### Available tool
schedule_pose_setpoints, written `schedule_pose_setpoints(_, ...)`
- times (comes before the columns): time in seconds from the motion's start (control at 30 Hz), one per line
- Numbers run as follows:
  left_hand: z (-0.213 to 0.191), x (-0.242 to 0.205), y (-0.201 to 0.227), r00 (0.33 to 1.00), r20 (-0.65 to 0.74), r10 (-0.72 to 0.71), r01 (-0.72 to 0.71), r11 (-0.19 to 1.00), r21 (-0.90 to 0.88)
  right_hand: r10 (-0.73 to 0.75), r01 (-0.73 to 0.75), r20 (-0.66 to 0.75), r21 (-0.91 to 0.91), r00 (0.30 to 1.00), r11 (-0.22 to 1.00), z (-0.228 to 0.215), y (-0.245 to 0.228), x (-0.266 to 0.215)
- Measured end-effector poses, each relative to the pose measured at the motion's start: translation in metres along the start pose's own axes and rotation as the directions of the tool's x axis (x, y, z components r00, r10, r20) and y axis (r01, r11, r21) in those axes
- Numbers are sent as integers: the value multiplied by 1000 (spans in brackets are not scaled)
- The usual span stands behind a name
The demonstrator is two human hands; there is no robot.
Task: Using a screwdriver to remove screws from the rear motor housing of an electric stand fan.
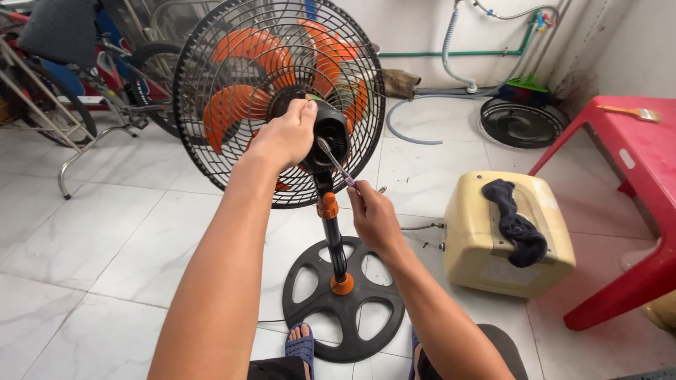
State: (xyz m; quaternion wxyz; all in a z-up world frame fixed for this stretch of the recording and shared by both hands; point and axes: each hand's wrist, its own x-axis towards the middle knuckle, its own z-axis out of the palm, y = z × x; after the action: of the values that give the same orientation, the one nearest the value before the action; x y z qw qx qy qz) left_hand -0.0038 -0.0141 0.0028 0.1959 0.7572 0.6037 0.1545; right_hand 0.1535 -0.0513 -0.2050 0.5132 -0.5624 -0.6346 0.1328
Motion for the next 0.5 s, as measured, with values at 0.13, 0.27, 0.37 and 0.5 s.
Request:
schedule_pose_setpoints(0.13,3,3,0,1000,0,9,-9,1000,13,-12,12,-14,9,1000,1000,8,-16,18)
schedule_pose_setpoints(0.27,0,7,0,1000,-18,-7,7,1000,-17,-8,15,-54,131,999,991,0,-23,12)
schedule_pose_setpoints(0.37,-9,-15,7,999,2,35,-35,993,-114,79,-79,0,97,997,992,8,-14,0)
schedule_pose_setpoints(0.5,-13,-26,14,999,24,38,-33,985,-170,71,-70,-1,130,997,989,7,-37,16)
